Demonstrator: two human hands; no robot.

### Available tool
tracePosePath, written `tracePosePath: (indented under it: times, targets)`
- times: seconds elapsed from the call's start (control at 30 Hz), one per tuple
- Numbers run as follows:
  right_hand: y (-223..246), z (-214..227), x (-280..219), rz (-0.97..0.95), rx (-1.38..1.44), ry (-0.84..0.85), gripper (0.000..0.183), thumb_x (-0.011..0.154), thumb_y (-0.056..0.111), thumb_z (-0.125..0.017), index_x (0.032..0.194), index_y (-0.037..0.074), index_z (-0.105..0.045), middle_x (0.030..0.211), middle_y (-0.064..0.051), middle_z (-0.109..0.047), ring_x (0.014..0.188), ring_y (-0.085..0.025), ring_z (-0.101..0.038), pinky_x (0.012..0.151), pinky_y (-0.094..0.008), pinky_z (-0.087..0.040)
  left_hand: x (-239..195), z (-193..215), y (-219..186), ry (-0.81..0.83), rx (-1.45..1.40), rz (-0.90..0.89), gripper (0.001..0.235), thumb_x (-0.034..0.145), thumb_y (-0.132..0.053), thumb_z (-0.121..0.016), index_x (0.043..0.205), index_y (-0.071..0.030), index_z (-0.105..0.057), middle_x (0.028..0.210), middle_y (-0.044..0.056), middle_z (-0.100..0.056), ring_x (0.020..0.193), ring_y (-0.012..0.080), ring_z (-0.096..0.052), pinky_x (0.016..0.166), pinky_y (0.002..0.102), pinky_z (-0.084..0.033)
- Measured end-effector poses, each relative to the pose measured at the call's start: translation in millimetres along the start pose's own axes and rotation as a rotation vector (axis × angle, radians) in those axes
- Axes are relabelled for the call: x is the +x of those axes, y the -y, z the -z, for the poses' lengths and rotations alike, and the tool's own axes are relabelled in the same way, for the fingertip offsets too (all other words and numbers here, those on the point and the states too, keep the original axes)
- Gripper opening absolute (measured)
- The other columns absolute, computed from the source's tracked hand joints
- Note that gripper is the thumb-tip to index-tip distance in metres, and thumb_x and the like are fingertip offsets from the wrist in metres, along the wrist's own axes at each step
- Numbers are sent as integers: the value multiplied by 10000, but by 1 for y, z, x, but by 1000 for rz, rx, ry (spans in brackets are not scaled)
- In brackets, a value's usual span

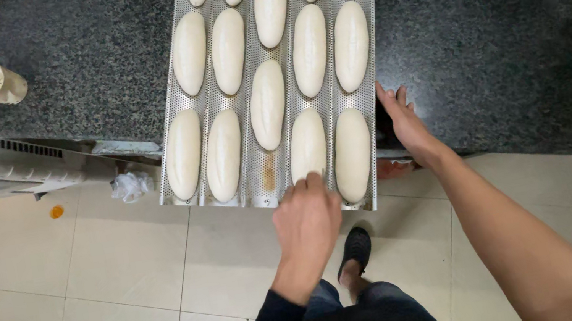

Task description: The person retrieves a perforated metal tray of unbaked oval dough loaves from a proofer, places it on a countertop, and uses a small blade to score the top of each loaf. After scoring, the person returns the tray to the proofer. The process is repeated for a second tray.

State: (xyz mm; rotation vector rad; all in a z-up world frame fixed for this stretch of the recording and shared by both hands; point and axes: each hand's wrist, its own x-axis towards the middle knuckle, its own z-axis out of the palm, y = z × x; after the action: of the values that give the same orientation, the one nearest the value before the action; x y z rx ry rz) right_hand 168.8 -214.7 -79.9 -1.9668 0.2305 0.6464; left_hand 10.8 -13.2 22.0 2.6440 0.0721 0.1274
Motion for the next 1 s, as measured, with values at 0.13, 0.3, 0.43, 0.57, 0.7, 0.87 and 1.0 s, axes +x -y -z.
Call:
tracePosePath:
  times: [0.13, 0.3, 0.43, 0.57, 0.7, 0.87, 1.0]
  targets:
    - [-11, 1, 8, 21, 47, 8, 678, 993, 638, -126, 1606, 377, -254, 1705, -151, 103, 1532, -420, 176, 1231, -552, 51, 34, -12, -23, -73, -30, -22, 157, 868, -159, -647, 867, -7, -609, 785, 177, -681, 705, 359, -689, 549, 482, -558]
    - [-22, 2, 17, 72, 53, 35, 668, 1021, 599, -114, 1617, 334, -257, 1694, -181, 98, 1520, -408, 250, 1230, -517, 128, 71, -38, -35, -129, -60, -44, 149, 854, -149, -650, 844, -3, -625, 757, 188, -693, 707, 366, -695, 581, 497, -560]
    - [-29, 2, 24, 211, 29, 70, 656, 1043, 585, -110, 1620, 301, -241, 1709, -187, -2, 1567, -374, 260, 1244, -495, 154, 90, -55, -37, -129, -35, -44, 135, 828, -129, -652, 828, 6, -649, 734, 211, -703, 693, 379, -706, 593, 506, -565]
    - [-23, 2, 19, 93, 4, 49, 664, 1021, 597, -105, 1615, 335, -244, 1707, -164, 47, 1547, -406, 218, 1244, -510, 107, 101, -66, -37, -114, 3, -21, 111, 826, -108, -648, 802, 1, -651, 723, 208, -706, 688, 381, -715, 605, 511, -567]
    - [-11, 3, 13, 7, 1, 28, 691, 998, 638, -107, 1621, 371, -241, 1705, -156, 87, 1528, -460, 138, 1246, -548, 33, 100, -67, -38, -75, 6, -18, 109, 811, -109, -663, 797, -1, -651, 721, 209, -703, 684, 380, -718, 608, 501, -570]
    - [2, 5, 0, -56, 24, 54, 728, 950, 697, -123, 1606, 393, -216, 1705, -107, 122, 1539, -423, 158, 1228, -578, 20, 50, -58, -37, 55, 33, 2, 161, 817, -161, -696, 833, -9, -644, 764, 204, -710, 736, 372, -723, 612, 474, -576]
    - [7, 6, -2, -35, 52, 51, 734, 950, 708, -152, 1609, 395, -231, 1709, -105, 119, 1544, -423, 154, 1236, -576, 14, -17, -40, -36, 129, 47, 24, 149, 832, -170, -684, 870, -33, -639, 778, 167, -715, 761, 357, -717, 609, 474, -571]
